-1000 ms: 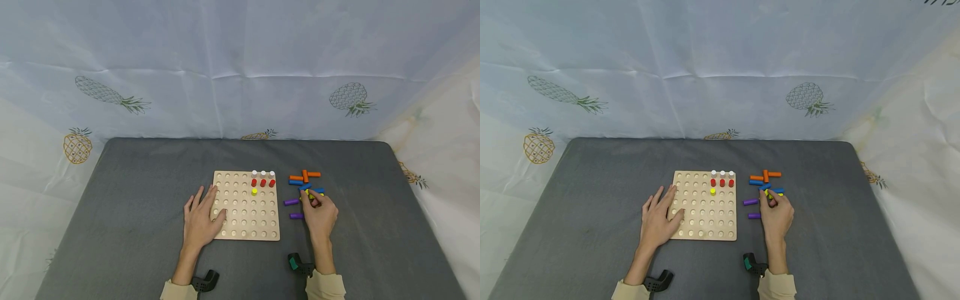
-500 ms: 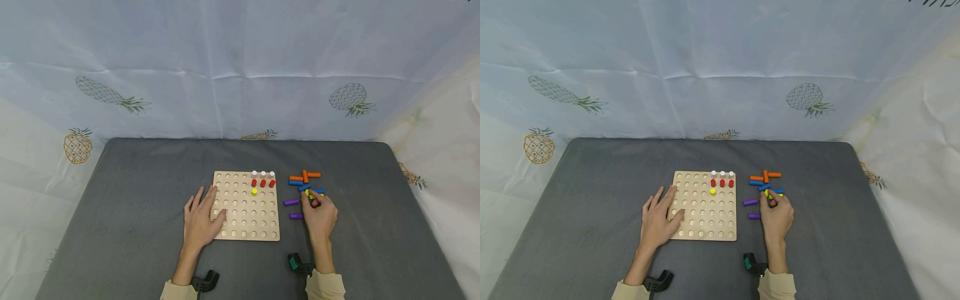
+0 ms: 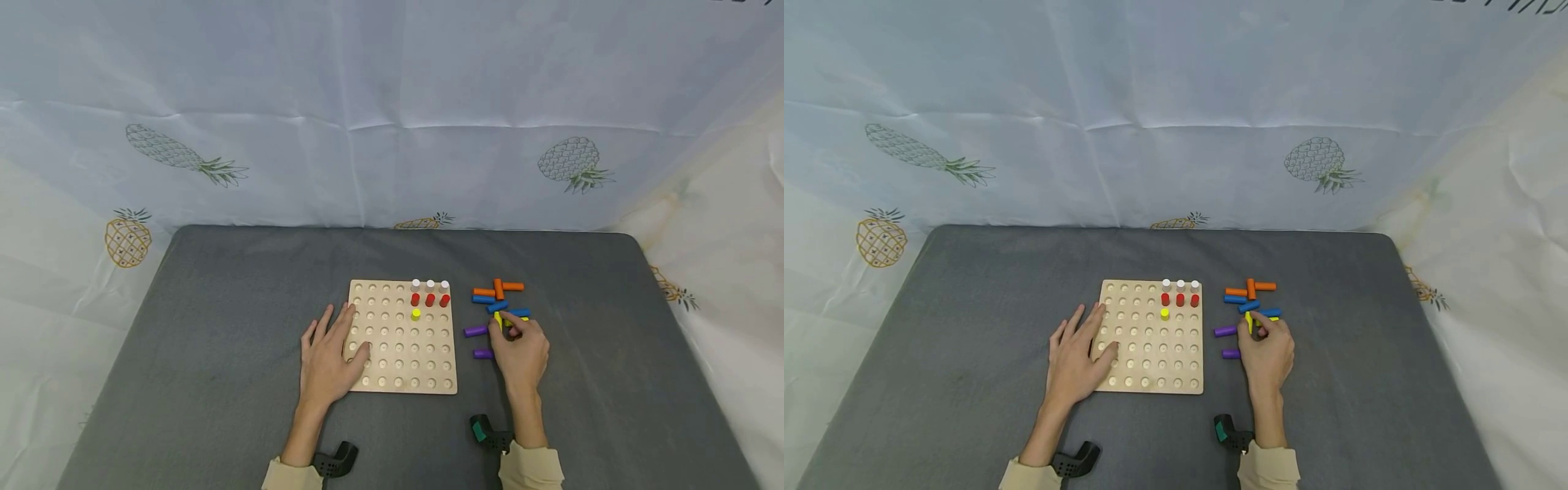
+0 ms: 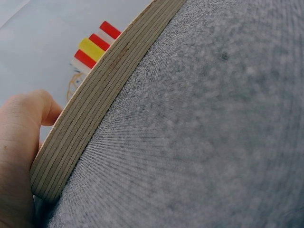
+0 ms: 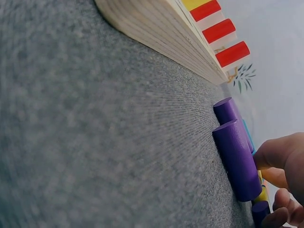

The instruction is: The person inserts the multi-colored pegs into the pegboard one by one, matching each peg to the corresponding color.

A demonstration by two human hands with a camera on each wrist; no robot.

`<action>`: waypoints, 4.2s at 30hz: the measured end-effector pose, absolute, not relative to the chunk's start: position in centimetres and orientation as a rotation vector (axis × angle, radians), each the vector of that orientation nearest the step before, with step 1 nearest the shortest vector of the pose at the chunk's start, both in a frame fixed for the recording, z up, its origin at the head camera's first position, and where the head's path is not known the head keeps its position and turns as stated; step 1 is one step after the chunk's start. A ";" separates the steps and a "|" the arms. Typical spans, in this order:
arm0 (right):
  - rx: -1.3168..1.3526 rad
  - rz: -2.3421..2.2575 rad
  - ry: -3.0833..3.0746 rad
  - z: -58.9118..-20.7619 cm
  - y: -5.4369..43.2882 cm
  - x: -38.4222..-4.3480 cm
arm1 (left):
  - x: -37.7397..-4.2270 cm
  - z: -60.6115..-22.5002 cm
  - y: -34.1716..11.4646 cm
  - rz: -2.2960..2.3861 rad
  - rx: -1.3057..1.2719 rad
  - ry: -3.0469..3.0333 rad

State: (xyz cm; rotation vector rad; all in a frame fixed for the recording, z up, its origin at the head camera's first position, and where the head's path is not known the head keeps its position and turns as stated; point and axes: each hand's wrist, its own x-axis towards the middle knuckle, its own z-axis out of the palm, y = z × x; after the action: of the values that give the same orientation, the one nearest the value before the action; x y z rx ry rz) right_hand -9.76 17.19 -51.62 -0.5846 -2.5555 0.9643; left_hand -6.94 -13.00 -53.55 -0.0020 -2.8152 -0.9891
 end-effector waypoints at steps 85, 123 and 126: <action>-0.238 1.074 -2.525 -48.9 15.0 -9.7 | -7.0 -53.4 -13.0 -1.005 -0.013 -2.807; -0.103 1.308 -2.541 -49.1 12.1 -9.6 | -7.0 -53.6 -13.0 -1.001 -0.011 -2.802; -0.086 1.312 -2.543 -49.3 11.9 -9.7 | -7.0 -53.6 -13.0 -1.003 -0.006 -2.806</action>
State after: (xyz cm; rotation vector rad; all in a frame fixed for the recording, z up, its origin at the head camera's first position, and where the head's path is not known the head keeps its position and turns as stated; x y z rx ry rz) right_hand -9.68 11.94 -49.33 -0.0864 -2.5431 1.3121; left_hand -7.01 -13.03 -53.64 -0.0058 -2.8063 -1.0032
